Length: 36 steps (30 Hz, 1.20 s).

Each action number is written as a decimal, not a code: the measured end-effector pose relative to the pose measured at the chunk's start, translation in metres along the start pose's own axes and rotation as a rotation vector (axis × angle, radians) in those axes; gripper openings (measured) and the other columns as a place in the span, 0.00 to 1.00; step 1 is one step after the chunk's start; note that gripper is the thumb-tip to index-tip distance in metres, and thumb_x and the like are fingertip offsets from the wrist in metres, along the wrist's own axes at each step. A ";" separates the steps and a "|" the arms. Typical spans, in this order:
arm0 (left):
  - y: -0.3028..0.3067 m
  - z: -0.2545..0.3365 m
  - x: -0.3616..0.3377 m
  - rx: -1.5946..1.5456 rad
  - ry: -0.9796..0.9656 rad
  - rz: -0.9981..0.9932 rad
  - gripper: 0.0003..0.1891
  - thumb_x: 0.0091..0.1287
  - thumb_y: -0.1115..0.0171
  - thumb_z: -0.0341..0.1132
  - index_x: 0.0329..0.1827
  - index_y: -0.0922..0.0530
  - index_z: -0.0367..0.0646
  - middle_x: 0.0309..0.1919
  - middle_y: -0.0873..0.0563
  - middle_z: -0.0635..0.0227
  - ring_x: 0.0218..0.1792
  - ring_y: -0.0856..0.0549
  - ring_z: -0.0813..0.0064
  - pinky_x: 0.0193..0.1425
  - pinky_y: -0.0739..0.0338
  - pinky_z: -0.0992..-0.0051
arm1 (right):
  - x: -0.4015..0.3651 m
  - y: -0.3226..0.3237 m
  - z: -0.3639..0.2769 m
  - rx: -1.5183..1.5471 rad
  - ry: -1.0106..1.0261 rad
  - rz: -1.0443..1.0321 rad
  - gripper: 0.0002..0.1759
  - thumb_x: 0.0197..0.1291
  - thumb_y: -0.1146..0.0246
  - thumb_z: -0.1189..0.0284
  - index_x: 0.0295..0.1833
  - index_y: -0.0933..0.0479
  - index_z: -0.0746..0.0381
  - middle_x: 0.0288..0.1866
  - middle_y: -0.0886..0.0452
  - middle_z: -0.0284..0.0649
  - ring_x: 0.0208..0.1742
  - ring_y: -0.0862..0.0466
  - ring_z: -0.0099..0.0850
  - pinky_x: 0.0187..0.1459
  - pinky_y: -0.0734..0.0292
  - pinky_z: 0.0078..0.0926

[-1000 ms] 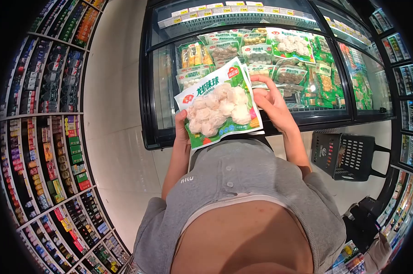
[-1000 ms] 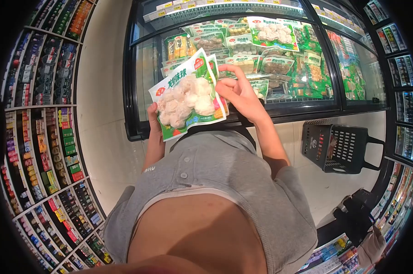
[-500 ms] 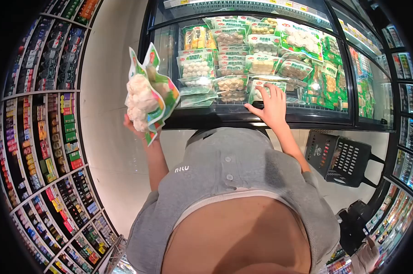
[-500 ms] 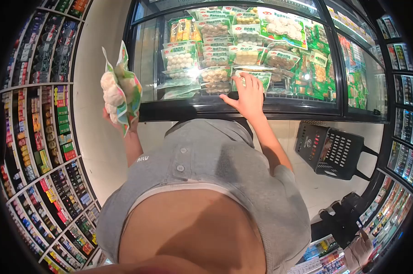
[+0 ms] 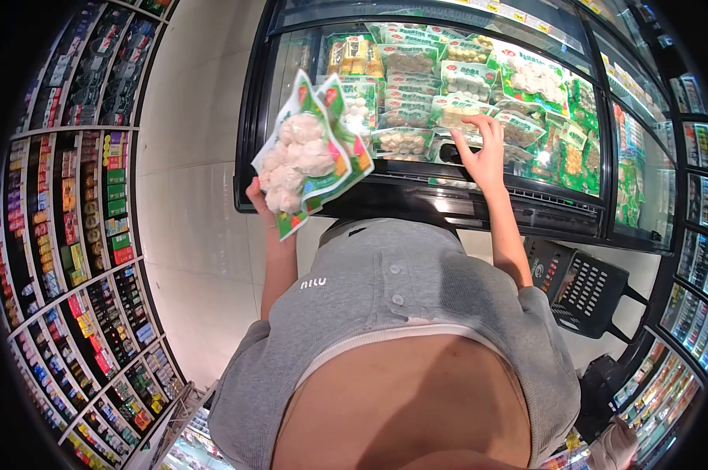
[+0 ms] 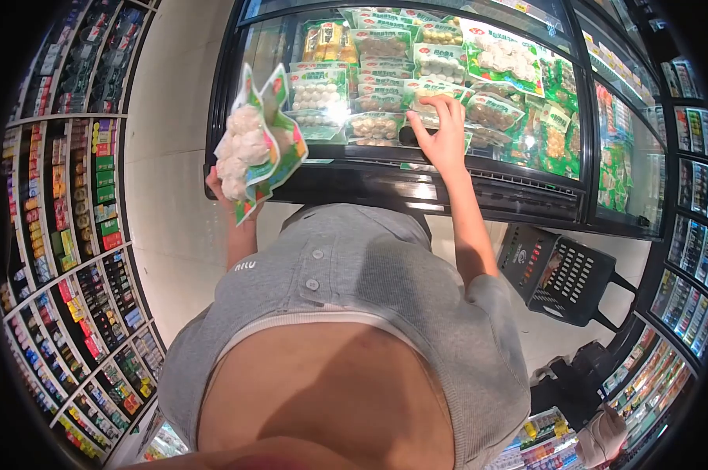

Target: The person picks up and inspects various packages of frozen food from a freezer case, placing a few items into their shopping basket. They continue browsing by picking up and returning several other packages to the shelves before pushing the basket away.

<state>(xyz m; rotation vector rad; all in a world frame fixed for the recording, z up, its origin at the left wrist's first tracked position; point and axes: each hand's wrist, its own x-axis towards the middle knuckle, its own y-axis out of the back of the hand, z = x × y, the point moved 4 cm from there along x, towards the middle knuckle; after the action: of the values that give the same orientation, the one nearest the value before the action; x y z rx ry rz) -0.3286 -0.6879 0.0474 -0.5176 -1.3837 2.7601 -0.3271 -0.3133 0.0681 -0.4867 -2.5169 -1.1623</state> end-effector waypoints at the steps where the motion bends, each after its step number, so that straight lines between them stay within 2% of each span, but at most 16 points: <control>1: 0.000 -0.009 0.007 0.000 0.015 0.021 0.39 0.60 0.50 0.61 0.70 0.37 0.44 0.64 0.28 0.58 0.61 0.25 0.58 0.63 0.27 0.58 | -0.003 0.005 0.001 0.002 0.000 0.021 0.17 0.52 0.30 0.66 0.46 0.24 0.60 0.46 0.26 0.43 0.52 0.29 0.42 0.55 0.34 0.38; 3: -0.017 -0.032 0.017 0.054 0.060 -0.046 0.40 0.61 0.51 0.61 0.68 0.36 0.38 0.61 0.26 0.56 0.60 0.24 0.58 0.64 0.29 0.60 | -0.012 0.018 -0.001 -0.059 0.022 0.101 0.12 0.53 0.33 0.72 0.43 0.24 0.60 0.42 0.26 0.42 0.48 0.30 0.42 0.53 0.36 0.37; 5: -0.041 -0.054 0.027 0.111 0.137 -0.141 0.40 0.61 0.50 0.60 0.67 0.36 0.35 0.62 0.26 0.55 0.61 0.24 0.58 0.66 0.30 0.61 | -0.033 0.031 0.007 -0.094 -0.152 0.145 0.10 0.53 0.34 0.75 0.40 0.25 0.61 0.38 0.26 0.40 0.45 0.29 0.40 0.50 0.35 0.35; 6: -0.052 -0.068 0.031 0.076 0.214 -0.126 0.42 0.57 0.45 0.60 0.68 0.37 0.37 0.62 0.26 0.54 0.60 0.24 0.58 0.66 0.31 0.60 | -0.044 0.037 0.011 -0.092 -0.245 0.162 0.09 0.53 0.35 0.76 0.39 0.26 0.62 0.36 0.26 0.39 0.43 0.29 0.39 0.49 0.34 0.34; 7: -0.067 -0.081 0.033 0.057 0.284 -0.153 0.42 0.57 0.44 0.60 0.68 0.37 0.37 0.62 0.26 0.53 0.60 0.24 0.58 0.66 0.31 0.61 | -0.051 0.043 0.012 -0.141 -0.284 0.174 0.09 0.53 0.34 0.76 0.39 0.26 0.63 0.33 0.25 0.39 0.37 0.27 0.34 0.44 0.30 0.31; 10: -0.096 -0.125 0.045 0.028 0.480 -0.271 0.43 0.56 0.43 0.59 0.69 0.38 0.36 0.63 0.27 0.52 0.60 0.23 0.57 0.66 0.31 0.61 | -0.072 0.044 0.037 0.150 -0.598 0.098 0.09 0.52 0.34 0.76 0.38 0.26 0.64 0.29 0.25 0.39 0.29 0.26 0.30 0.38 0.27 0.30; 11: -0.103 -0.138 0.047 0.023 0.537 -0.312 0.44 0.55 0.42 0.59 0.69 0.38 0.36 0.63 0.27 0.52 0.60 0.23 0.57 0.66 0.31 0.61 | -0.073 0.046 0.041 0.154 -0.573 0.085 0.10 0.53 0.34 0.76 0.39 0.26 0.67 0.29 0.23 0.40 0.26 0.24 0.30 0.35 0.25 0.27; 14: -0.135 -0.160 0.051 0.119 0.625 -0.338 0.44 0.54 0.41 0.57 0.69 0.38 0.36 0.63 0.27 0.51 0.60 0.23 0.58 0.66 0.30 0.61 | -0.062 0.056 0.027 0.226 -0.444 0.103 0.10 0.54 0.35 0.78 0.41 0.25 0.68 0.33 0.20 0.42 0.31 0.20 0.31 0.38 0.25 0.26; 15: -0.138 -0.168 0.055 0.101 0.645 -0.355 0.44 0.55 0.41 0.57 0.69 0.39 0.36 0.63 0.27 0.51 0.61 0.23 0.58 0.66 0.30 0.61 | -0.073 0.048 0.047 0.270 -0.366 0.109 0.13 0.53 0.37 0.80 0.46 0.25 0.69 0.37 0.17 0.44 0.38 0.17 0.32 0.42 0.24 0.25; 17: -0.142 -0.183 0.063 0.061 0.684 -0.392 0.43 0.55 0.41 0.56 0.69 0.39 0.36 0.63 0.27 0.51 0.61 0.24 0.59 0.66 0.30 0.61 | -0.073 0.045 0.043 0.295 -0.353 0.163 0.15 0.53 0.38 0.81 0.48 0.24 0.68 0.38 0.17 0.45 0.41 0.16 0.32 0.45 0.24 0.26; 19: -0.147 -0.186 0.068 0.080 0.641 -0.389 0.43 0.55 0.41 0.55 0.69 0.39 0.36 0.63 0.27 0.52 0.61 0.24 0.59 0.67 0.30 0.61 | -0.076 0.046 0.045 0.280 -0.328 0.173 0.17 0.53 0.39 0.83 0.51 0.24 0.68 0.41 0.16 0.45 0.44 0.16 0.31 0.48 0.24 0.26; 22: -0.155 -0.186 0.071 0.106 0.607 -0.347 0.42 0.55 0.41 0.57 0.68 0.36 0.37 0.60 0.24 0.53 0.58 0.22 0.60 0.65 0.28 0.60 | -0.075 0.046 0.043 0.144 -0.435 0.114 0.16 0.54 0.38 0.82 0.50 0.24 0.70 0.49 0.18 0.47 0.50 0.18 0.37 0.55 0.27 0.30; 27: -0.150 -0.189 0.084 0.115 0.599 -0.315 0.41 0.56 0.43 0.55 0.68 0.38 0.36 0.61 0.25 0.52 0.58 0.22 0.59 0.65 0.29 0.61 | -0.062 0.048 0.048 0.114 -0.364 0.038 0.14 0.55 0.38 0.82 0.48 0.23 0.70 0.43 0.16 0.48 0.46 0.16 0.39 0.51 0.25 0.31; 32: -0.158 -0.190 0.117 0.203 0.511 -0.313 0.40 0.57 0.43 0.55 0.67 0.37 0.36 0.60 0.25 0.51 0.57 0.21 0.59 0.63 0.27 0.61 | -0.028 0.035 0.063 0.183 -0.389 0.053 0.17 0.53 0.37 0.82 0.51 0.24 0.70 0.49 0.19 0.51 0.52 0.20 0.42 0.56 0.28 0.33; 34: -0.167 -0.187 0.132 0.247 0.483 -0.346 0.40 0.57 0.43 0.55 0.67 0.37 0.36 0.59 0.25 0.51 0.57 0.21 0.60 0.62 0.26 0.61 | -0.005 0.030 0.067 0.119 -0.261 0.104 0.15 0.54 0.37 0.80 0.49 0.23 0.69 0.50 0.19 0.52 0.53 0.20 0.42 0.56 0.28 0.33; 36: -0.170 -0.187 0.151 0.276 0.438 -0.365 0.36 0.59 0.43 0.52 0.65 0.35 0.37 0.56 0.23 0.55 0.55 0.20 0.62 0.60 0.23 0.63 | 0.014 0.019 0.090 0.163 -0.391 0.072 0.13 0.55 0.37 0.77 0.47 0.22 0.68 0.50 0.19 0.53 0.54 0.20 0.43 0.56 0.28 0.34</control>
<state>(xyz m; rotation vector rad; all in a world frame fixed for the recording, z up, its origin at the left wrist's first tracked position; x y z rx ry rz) -0.4393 -0.4155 0.0330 -0.7157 -0.8815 2.3077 -0.3446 -0.2301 0.0314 -0.8216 -2.8616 -0.8953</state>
